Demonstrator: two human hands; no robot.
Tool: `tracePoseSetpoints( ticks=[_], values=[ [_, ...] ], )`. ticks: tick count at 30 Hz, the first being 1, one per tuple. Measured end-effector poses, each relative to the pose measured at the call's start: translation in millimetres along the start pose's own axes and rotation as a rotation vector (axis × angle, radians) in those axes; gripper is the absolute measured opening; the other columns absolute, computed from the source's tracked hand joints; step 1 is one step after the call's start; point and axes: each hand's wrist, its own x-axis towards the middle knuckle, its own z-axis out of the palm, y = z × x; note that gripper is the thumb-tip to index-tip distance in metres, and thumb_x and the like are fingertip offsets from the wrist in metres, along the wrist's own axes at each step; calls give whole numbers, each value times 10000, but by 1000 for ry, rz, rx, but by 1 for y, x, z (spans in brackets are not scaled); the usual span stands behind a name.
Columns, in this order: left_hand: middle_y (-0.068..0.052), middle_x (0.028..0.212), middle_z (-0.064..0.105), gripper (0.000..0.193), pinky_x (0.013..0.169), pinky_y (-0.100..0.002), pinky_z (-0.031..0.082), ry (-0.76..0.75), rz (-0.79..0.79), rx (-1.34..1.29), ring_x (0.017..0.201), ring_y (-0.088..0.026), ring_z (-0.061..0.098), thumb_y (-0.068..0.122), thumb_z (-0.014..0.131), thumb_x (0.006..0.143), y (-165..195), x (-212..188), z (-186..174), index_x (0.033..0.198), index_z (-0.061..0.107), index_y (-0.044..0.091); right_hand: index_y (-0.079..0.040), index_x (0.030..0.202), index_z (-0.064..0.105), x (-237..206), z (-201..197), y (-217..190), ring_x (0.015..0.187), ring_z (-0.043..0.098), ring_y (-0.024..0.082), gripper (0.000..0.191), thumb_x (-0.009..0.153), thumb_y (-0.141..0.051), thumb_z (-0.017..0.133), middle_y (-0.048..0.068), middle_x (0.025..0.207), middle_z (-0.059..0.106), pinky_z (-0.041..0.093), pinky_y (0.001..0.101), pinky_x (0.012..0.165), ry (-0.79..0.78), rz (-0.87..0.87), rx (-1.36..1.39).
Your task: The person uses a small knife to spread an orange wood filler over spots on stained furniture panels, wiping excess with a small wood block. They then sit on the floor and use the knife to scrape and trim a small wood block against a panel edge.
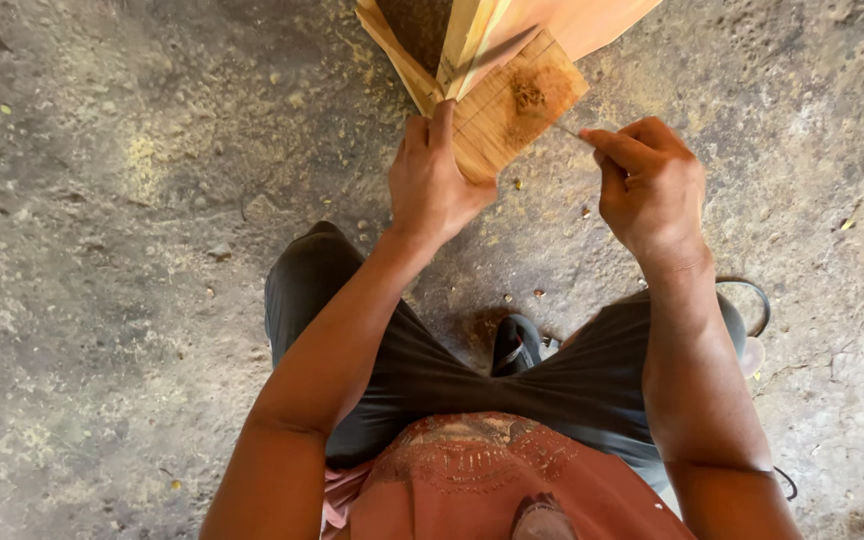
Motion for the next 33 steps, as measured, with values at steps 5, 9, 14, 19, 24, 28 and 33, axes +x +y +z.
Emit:
tracePoseSetpoints(
  ticks=[5, 9, 14, 19, 24, 28, 33],
  values=[
    [-196, 1097, 589, 994, 691, -403, 627, -53, -26, -30, 856, -291, 689, 279, 934, 568, -5, 1, -3, 1386, 473, -46, -114, 1119, 815, 3, 11, 3, 744, 675, 216, 169, 989, -14, 772, 82, 947, 703, 522, 337, 600, -58, -38, -52],
    [-196, 1104, 590, 978, 715, -437, 622, 46, 91, -7, 934, -344, 689, 274, 937, 561, -3, -3, -4, 1384, 496, -15, -100, 1107, 817, 11, 12, 17, 821, 678, 218, 136, 1024, 0, 778, 84, 979, 694, 542, 354, 684, 47, -49, -82],
    [-202, 1133, 570, 982, 734, -430, 622, 33, 73, -47, 926, -321, 684, 272, 920, 607, -6, -1, -2, 1411, 443, -32, -105, 1190, 821, 10, 24, 13, 899, 630, 218, 236, 985, 7, 785, 82, 990, 639, 532, 344, 693, 54, -49, -52],
    [-191, 1113, 564, 977, 710, -438, 614, 34, 45, -40, 914, -329, 675, 254, 903, 599, -6, -3, 2, 1411, 435, -24, -122, 1165, 829, 8, 17, 10, 924, 601, 223, 204, 986, -26, 812, 79, 982, 624, 515, 346, 722, -24, -24, -57],
    [-177, 1084, 564, 975, 692, -453, 613, 107, 110, 20, 926, -346, 672, 251, 904, 572, -6, -5, 8, 1402, 467, -13, -108, 1185, 821, 7, 1, 21, 929, 601, 213, 195, 1014, -17, 796, 84, 1018, 624, 509, 349, 740, 4, -7, -82],
    [-173, 1098, 558, 939, 663, -419, 625, 82, 100, -26, 896, -307, 679, 242, 896, 609, -9, -1, 10, 1401, 468, -26, -103, 1210, 822, 6, 20, 21, 864, 588, 205, 195, 1031, -31, 797, 78, 961, 622, 497, 324, 649, -1, -24, -106],
    [-179, 1093, 563, 929, 669, -422, 621, 101, 101, -26, 907, -303, 681, 239, 917, 621, -5, -3, 10, 1402, 479, -8, -100, 1170, 830, 4, 20, 27, 838, 611, 191, 197, 999, -16, 780, 88, 926, 648, 517, 325, 648, -38, -32, -69]
  ],
)
